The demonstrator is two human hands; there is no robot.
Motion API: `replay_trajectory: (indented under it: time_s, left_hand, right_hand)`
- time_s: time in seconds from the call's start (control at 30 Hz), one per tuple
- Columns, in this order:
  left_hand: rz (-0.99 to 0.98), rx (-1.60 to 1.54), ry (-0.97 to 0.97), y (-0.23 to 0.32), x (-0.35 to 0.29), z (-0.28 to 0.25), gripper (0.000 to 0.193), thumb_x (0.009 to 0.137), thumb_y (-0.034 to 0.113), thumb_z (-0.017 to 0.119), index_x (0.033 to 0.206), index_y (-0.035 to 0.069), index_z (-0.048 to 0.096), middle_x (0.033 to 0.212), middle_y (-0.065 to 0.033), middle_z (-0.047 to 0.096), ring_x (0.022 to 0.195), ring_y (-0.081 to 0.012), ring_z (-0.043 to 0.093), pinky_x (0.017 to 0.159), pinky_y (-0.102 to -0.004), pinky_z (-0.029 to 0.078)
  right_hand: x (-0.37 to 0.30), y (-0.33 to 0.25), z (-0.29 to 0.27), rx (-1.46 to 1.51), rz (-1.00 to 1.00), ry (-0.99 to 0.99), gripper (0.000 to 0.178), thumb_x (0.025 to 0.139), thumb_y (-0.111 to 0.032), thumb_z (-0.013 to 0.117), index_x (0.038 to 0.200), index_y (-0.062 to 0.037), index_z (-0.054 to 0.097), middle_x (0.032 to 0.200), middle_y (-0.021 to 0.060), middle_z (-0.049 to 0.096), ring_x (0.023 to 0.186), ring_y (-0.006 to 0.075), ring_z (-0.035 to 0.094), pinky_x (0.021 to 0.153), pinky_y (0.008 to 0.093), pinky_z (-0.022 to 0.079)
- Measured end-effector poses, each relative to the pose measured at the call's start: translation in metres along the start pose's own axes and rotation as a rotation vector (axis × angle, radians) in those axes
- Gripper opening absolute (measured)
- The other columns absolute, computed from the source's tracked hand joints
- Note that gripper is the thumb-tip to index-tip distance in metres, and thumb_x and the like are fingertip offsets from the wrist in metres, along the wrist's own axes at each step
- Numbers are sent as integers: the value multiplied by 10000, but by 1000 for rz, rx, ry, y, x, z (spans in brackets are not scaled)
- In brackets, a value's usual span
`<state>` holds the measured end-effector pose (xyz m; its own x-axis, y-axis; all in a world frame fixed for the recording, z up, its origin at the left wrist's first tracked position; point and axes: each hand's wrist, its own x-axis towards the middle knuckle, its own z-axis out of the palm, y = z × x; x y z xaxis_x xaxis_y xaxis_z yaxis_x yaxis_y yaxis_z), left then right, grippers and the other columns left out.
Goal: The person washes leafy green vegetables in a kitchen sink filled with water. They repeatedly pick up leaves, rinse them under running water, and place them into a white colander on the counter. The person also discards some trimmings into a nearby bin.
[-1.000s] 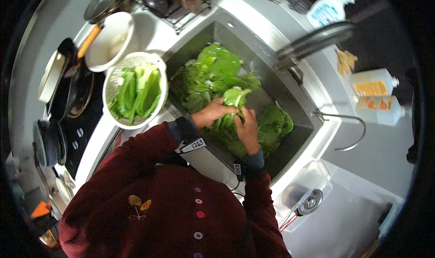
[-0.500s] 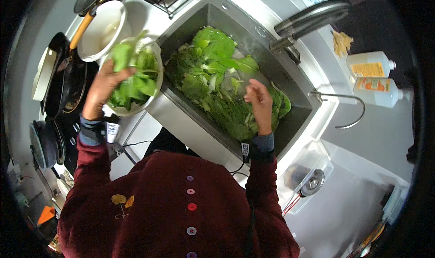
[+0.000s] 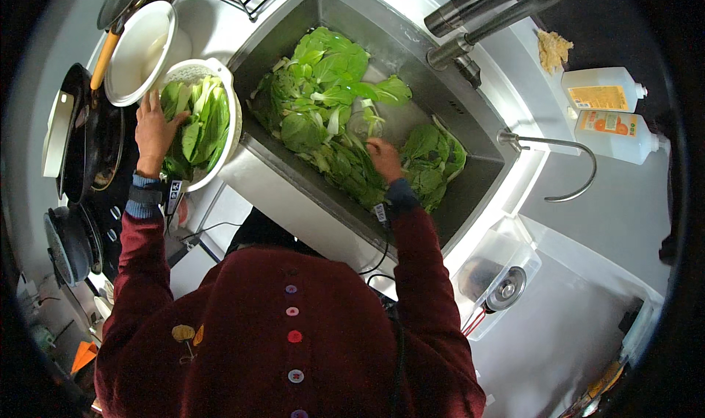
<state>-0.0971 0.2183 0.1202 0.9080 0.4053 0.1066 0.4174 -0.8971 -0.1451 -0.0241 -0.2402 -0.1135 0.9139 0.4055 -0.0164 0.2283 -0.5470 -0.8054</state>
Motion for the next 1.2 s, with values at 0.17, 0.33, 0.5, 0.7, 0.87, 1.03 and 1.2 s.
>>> replay_trajectory:
  time_s: [0.17,0.33,0.5,0.7,0.87,1.03,1.2]
  left_hand:
    - [-49,-245,-158,-8,1,5,699,805,540,467,1227,-13,402,1174,-237,478,1094,-359,458,892,-404,391]
    - [-156,-308,-202,-10,9,8,648,857,536,370,1220,2,423,1147,-254,493,1087,-377,462,897,-397,377]
    - [-95,-89,79,9,-1,-49,562,803,468,540,1133,13,518,1045,-192,572,962,-348,548,796,-379,447]
    - [226,-1098,-124,113,-47,-70,243,806,152,613,1024,46,596,942,-88,615,853,-123,571,749,-254,458]
    - [216,-1309,-650,243,-74,-1,419,804,312,619,1107,34,534,983,-95,607,889,-170,583,747,-290,467]
    - [161,-1740,-686,286,-84,41,202,897,155,477,970,-11,567,828,-68,640,753,-95,567,683,-263,452]
    - [-101,-1762,-697,258,-86,48,329,919,282,436,905,-13,579,777,-60,641,713,-103,572,714,-248,446]
  right_hand:
    - [12,23,50,-399,264,-544,345,816,-281,530,1055,-35,566,879,195,594,780,331,571,695,419,472]
    - [11,48,41,-289,478,-341,319,843,-283,518,1022,-24,572,844,170,579,726,302,549,673,430,463]
    - [-7,15,-17,-37,448,-173,349,834,-327,559,978,-9,573,778,129,539,654,248,507,674,411,458]
    - [-15,-67,-63,175,359,-121,322,769,-341,650,892,-49,593,677,81,512,609,199,488,551,404,394]
    - [-9,-132,-58,125,158,7,271,718,-251,708,770,-22,572,606,5,466,531,93,405,485,265,344]
    - [-13,-155,-37,-2,91,-49,300,712,-277,688,868,-40,590,780,141,564,682,314,556,608,377,449]
    - [-5,-105,-51,209,106,-342,275,755,-233,652,899,-9,583,812,144,582,699,272,575,622,354,456]
